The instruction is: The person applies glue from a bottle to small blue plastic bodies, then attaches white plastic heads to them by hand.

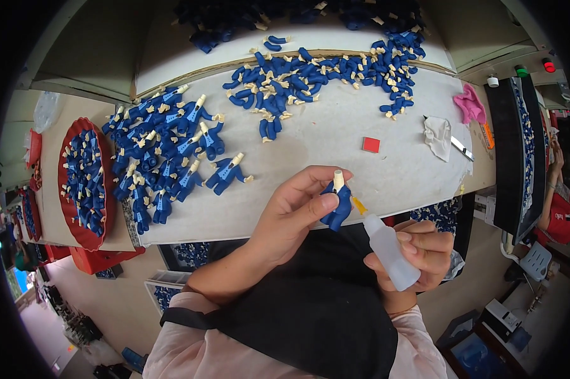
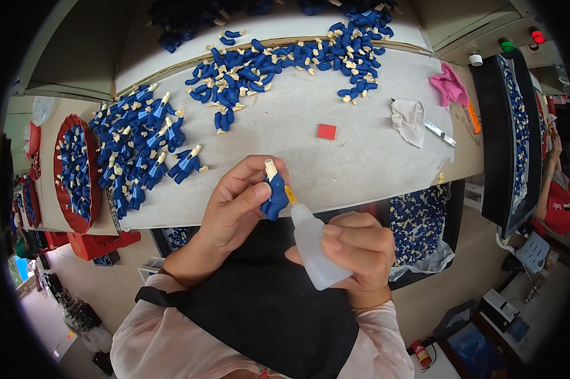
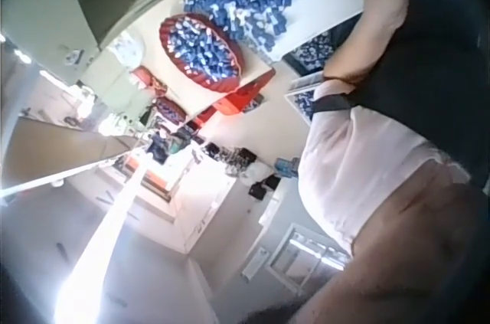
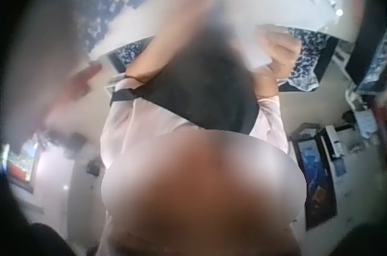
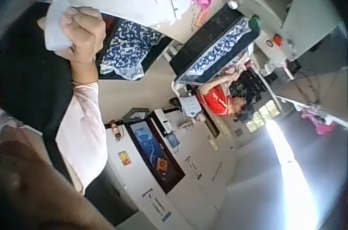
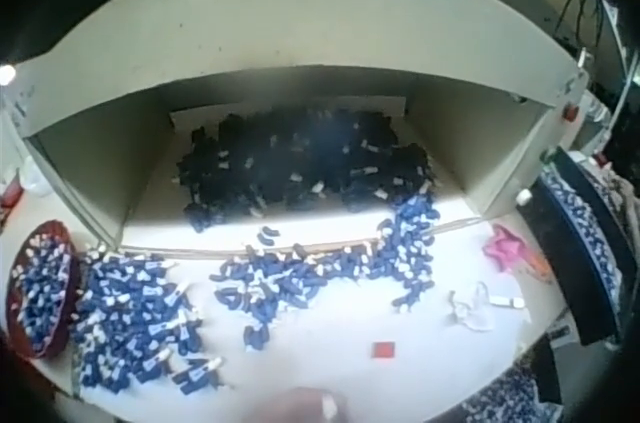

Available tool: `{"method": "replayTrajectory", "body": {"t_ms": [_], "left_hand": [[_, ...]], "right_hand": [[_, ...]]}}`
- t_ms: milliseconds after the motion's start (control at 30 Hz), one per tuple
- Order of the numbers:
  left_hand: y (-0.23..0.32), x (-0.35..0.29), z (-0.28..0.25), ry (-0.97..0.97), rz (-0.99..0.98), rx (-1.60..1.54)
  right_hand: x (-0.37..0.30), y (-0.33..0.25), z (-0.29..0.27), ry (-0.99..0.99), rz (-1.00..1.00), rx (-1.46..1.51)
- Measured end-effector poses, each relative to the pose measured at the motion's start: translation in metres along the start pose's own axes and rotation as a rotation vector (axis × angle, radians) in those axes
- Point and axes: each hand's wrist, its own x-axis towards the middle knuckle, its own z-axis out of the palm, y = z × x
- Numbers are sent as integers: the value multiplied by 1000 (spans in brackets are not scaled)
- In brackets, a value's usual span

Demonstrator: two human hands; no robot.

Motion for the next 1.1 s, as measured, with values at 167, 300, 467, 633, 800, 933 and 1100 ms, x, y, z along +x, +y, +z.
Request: {"method": "replayTrajectory", "body": {"t_ms": [167, 300, 467, 633, 800, 933, 1100], "left_hand": [[-2, 0, -1, 10, 7, 9], [-3, 1, -2, -1, 19, 14], [-1, 1, -2, -14, -9, 23], [-3, 2, -3, -11, -13, 21], [-2, 2, -1, -11, -12, 26], [-1, 3, 2, 16, 3, 83], [0, 3, -1, 31, 13, 56]], "right_hand": [[-2, 0, -1, -12, 9, 39], [0, -1, 0, -20, 13, 47], [-1, -1, 2, 4, 28, 80], [-1, 2, 2, 16, 34, 86], [0, 1, 1, 11, 28, 40], [-1, 2, 1, 7, 26, 21], [1, 4, 2, 13, -11, -8]]}}
